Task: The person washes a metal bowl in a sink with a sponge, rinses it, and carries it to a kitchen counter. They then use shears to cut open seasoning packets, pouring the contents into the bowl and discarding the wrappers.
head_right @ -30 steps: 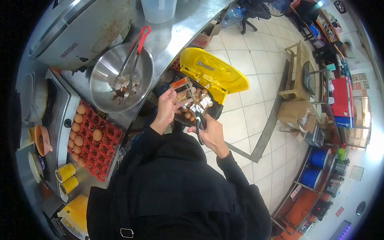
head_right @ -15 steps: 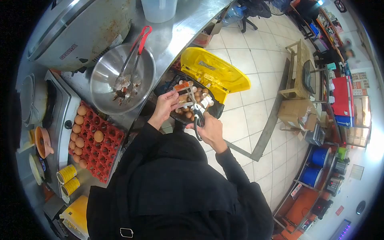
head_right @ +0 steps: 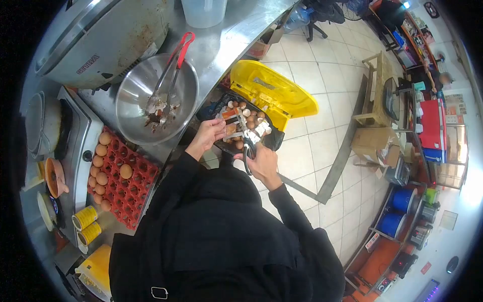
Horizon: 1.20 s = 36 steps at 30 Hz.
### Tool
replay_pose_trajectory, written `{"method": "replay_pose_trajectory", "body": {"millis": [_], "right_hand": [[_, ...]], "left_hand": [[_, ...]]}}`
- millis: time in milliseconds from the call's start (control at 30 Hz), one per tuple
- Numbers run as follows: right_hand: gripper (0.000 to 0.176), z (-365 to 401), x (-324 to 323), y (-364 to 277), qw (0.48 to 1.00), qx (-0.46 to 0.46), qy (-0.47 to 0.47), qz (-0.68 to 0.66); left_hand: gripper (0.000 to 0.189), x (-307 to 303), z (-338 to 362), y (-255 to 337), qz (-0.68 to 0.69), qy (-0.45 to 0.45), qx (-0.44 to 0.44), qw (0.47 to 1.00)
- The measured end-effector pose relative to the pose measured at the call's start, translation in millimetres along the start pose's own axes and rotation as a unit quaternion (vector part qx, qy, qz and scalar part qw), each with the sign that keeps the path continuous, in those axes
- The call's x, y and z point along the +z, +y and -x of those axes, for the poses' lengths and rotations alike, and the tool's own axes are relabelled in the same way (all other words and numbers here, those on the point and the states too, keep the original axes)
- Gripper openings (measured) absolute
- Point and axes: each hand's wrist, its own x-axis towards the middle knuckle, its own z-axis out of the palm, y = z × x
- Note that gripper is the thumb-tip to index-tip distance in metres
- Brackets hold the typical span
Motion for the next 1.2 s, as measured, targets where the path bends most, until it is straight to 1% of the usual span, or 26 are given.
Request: {"method": "replay_pose_trajectory", "body": {"millis": [133, 300, 367, 467, 533, 633, 767, 933, 1067, 1133, 1200], "right_hand": [[0.062, -3, 2, 0, 0.999, -0.029, 0.024, 0.004], [0.062, -2, 0, 1, 0.999, -0.01, 0.012, 0.03], [0.062, -3, 0, 1, 0.999, -0.009, 0.009, 0.034], [0.063, -6, 1, 2, 1.0, -0.014, 0.007, 0.02], [0.067, -6, -2, 2, 0.996, 0.008, -0.032, 0.079], [0.068, -6, 1, 8, 0.996, -0.016, -0.026, 0.08], [0.068, -9, 3, 7, 0.998, -0.024, -0.014, 0.056], [0.066, -8, 6, 11, 0.998, 0.004, -0.022, 0.064], [0.065, -12, 6, 13, 0.998, -0.016, -0.017, 0.056], [0.057, -14, 4, 13, 0.996, 0.014, -0.048, 0.071], [0.057, -15, 9, 19, 0.996, 0.013, -0.048, 0.067]], "left_hand": [[0.031, 4, 4, 7, -0.02, -0.021, -0.025, 0.999], [0.031, 0, -2, 3, -0.03, -0.016, -0.043, 0.998], [0.027, 0, 0, 4, -0.07, -0.036, -0.049, 0.996], [0.027, -1, -2, 1, -0.087, -0.035, -0.052, 0.994], [0.027, -3, -4, 0, -0.09, -0.039, -0.049, 0.994], [0.027, -1, 0, 6, -0.112, -0.046, -0.05, 0.991], [0.027, -1, -1, 5, -0.142, -0.061, -0.06, 0.986], [0.028, -2, -2, 5, -0.157, -0.049, -0.062, 0.984], [0.028, -5, -7, 5, -0.204, -0.058, -0.052, 0.976], [0.027, -6, -10, 6, -0.205, -0.055, -0.056, 0.976], [0.027, -10, -16, 3, -0.205, -0.052, -0.06, 0.976]]}}
